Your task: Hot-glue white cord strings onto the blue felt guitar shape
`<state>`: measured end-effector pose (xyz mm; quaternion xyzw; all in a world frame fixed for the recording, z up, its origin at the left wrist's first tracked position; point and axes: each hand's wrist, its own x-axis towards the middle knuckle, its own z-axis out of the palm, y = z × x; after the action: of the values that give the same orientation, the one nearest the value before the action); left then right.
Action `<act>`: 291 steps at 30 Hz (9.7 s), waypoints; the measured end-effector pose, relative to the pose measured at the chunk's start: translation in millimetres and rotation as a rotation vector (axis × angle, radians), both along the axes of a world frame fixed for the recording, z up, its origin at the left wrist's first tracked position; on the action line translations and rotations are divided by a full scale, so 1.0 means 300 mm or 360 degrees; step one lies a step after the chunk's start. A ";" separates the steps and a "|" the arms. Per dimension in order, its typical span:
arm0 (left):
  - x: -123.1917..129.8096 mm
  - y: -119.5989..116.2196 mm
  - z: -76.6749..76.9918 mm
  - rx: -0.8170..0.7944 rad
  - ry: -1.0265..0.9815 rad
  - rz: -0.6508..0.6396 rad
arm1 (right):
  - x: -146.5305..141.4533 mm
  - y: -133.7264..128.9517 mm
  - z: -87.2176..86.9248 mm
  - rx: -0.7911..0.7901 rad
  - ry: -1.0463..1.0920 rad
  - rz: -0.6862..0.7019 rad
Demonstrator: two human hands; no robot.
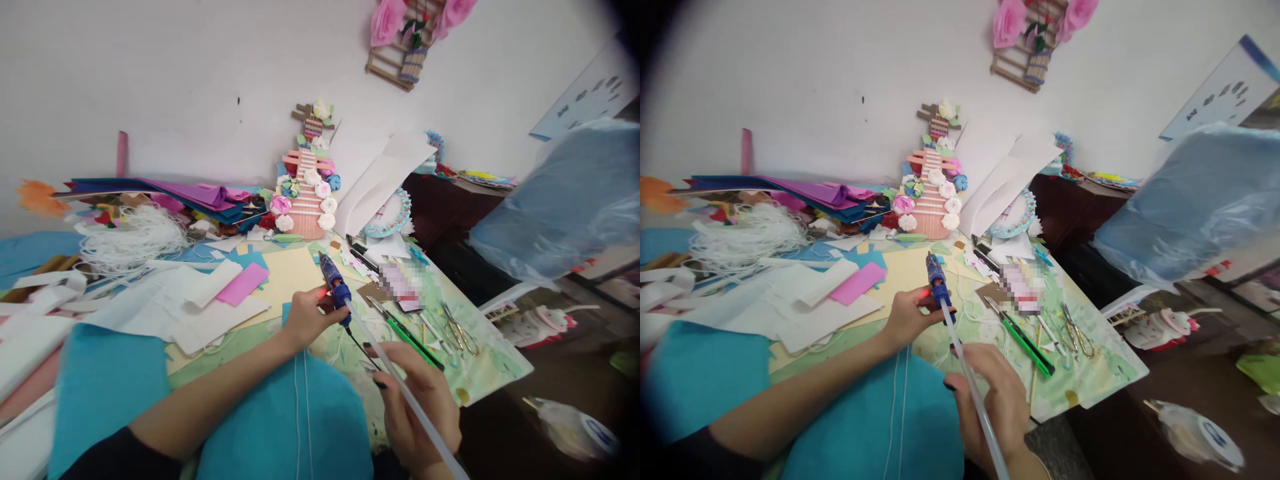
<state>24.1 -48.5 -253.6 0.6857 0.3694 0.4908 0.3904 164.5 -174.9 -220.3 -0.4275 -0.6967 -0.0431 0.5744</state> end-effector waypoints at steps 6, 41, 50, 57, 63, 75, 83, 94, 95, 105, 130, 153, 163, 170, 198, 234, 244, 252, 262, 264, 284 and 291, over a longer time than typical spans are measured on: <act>0.003 -0.011 0.002 0.0045 0.0052 -0.0055 | 0.009 0.115 -0.032 -0.0402 0.0030 -0.0246; -0.337 0.301 0.031 -0.0771 0.0548 -0.0983 | -0.101 0.175 -0.108 -0.1540 0.1120 0.0328; -0.307 0.293 0.001 -0.0902 0.0315 -0.0876 | -0.124 0.165 -0.101 -0.1616 0.1333 0.0433; -0.299 0.301 -0.025 -0.0959 0.0286 -0.0930 | -0.119 0.166 -0.100 -0.1676 0.1273 0.0419; -0.314 0.308 -0.033 -0.1034 0.0166 -0.1000 | -0.119 0.170 -0.091 -0.1708 0.1240 0.0383; -0.317 0.312 -0.042 -0.1118 -0.0006 -0.1024 | -0.122 0.178 -0.104 -0.1727 0.1089 0.0384; -0.314 0.306 -0.031 -0.1104 0.0010 -0.0986 | -0.122 0.176 -0.109 -0.1713 0.1046 0.0408; -0.312 0.304 -0.027 -0.1112 0.0004 -0.0969 | -0.128 0.175 -0.105 -0.1720 0.1054 0.0377; -0.311 0.302 -0.025 -0.1117 0.0009 -0.0966 | -0.127 0.175 -0.107 -0.1718 0.1046 0.0375; -0.316 0.306 -0.028 -0.1096 0.0025 -0.1000 | -0.123 0.177 -0.121 -0.1652 0.0882 0.0381; -0.317 0.306 -0.026 -0.1089 0.0037 -0.1001 | -0.105 0.170 -0.147 -0.1632 0.0650 0.0334; -0.323 0.310 -0.028 -0.1088 0.0019 -0.1047 | -0.120 0.157 -0.116 -0.1613 0.0618 0.0283; -0.320 0.305 -0.019 -0.1063 0.0021 -0.1039 | -0.123 0.163 -0.119 -0.1591 0.0636 0.0294; -0.323 0.309 -0.027 -0.1059 0.0017 -0.1030 | -0.120 0.172 -0.129 -0.1617 0.0603 0.0284; -0.326 0.303 -0.010 -0.1053 -0.0008 -0.1066 | -0.118 0.175 -0.126 -0.1622 0.0691 0.0323; -0.313 0.301 -0.014 -0.0978 -0.0004 -0.1061 | -0.113 0.144 -0.105 -0.1585 0.0697 0.0315; -0.306 0.302 -0.016 -0.0929 0.0028 -0.0991 | -0.117 0.142 -0.105 -0.1560 0.0722 0.0306; -0.303 0.301 -0.020 -0.0955 0.0010 -0.0988 | -0.118 0.134 -0.105 -0.1540 0.0828 0.0329; -0.293 0.290 -0.027 -0.1045 -0.0040 -0.0981 | -0.111 0.120 -0.133 -0.1457 0.0890 0.0369; -0.287 0.286 -0.035 -0.1065 -0.0026 -0.1015 | -0.112 0.116 -0.134 -0.1444 0.0905 0.0374; -0.249 0.123 -0.113 -0.1250 -0.0514 -0.0671 | -0.091 0.091 -0.147 -0.1370 0.1010 0.0461; -0.237 0.037 -0.121 -0.1205 -0.0474 -0.0606 | -0.080 0.091 -0.160 -0.1355 0.0959 0.0446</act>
<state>-47.0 -37.4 -290.0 0.4720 0.3299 0.3339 0.7462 140.3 -147.7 -268.4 -0.5188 -0.5075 0.4446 0.5250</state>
